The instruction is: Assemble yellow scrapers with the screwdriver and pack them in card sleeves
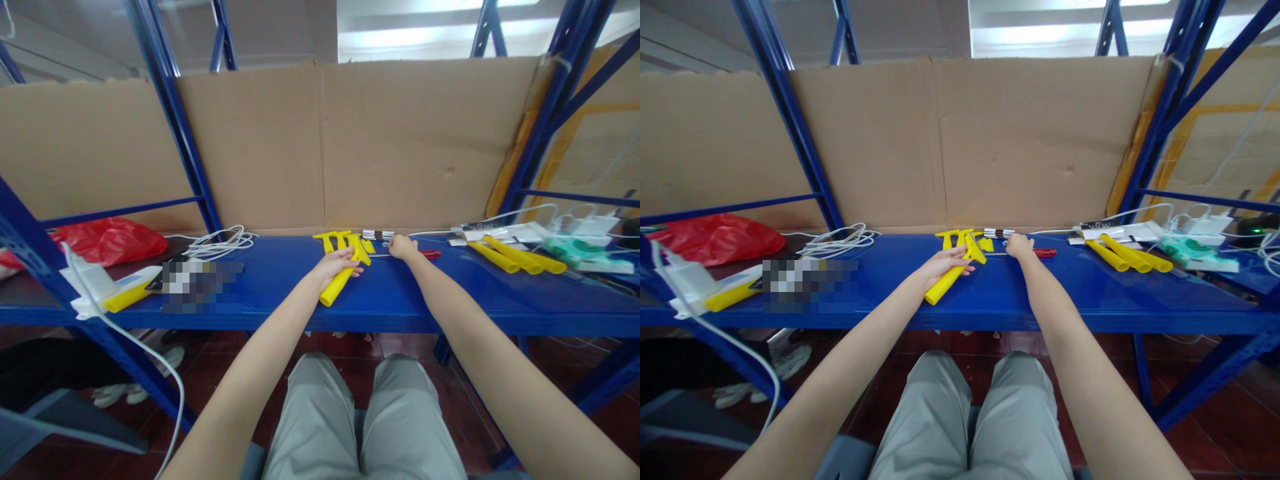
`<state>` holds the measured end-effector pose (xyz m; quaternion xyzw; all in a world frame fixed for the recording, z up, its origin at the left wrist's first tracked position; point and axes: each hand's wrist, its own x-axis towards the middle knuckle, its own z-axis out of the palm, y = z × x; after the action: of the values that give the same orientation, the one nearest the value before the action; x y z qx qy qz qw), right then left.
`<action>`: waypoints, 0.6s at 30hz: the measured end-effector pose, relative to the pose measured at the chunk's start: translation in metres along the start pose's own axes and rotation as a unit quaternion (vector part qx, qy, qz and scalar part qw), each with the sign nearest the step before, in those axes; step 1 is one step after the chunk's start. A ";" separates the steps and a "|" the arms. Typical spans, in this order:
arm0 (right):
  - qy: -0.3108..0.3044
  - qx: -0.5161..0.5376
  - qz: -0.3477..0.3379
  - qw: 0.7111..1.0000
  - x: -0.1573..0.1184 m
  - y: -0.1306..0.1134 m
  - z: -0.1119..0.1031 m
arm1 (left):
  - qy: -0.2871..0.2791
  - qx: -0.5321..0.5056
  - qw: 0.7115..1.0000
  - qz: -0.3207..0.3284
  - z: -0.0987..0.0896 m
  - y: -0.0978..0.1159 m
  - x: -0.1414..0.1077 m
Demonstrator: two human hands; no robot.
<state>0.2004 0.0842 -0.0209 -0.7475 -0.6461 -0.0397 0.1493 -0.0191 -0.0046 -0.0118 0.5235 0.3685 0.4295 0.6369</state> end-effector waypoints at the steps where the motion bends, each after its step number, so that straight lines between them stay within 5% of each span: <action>1: -0.004 0.003 0.006 1.000 0.001 0.001 0.000 | 0.001 -0.002 1.000 -0.001 0.000 0.000 0.000; 18: -0.059 -0.024 -0.029 0.998 0.010 0.006 0.006 | -0.014 -0.011 1.000 0.003 0.000 -0.001 0.000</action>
<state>0.2072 0.0951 -0.0251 -0.7329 -0.6740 -0.0155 0.0913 -0.0190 -0.0048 -0.0124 0.5237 0.3533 0.4278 0.6464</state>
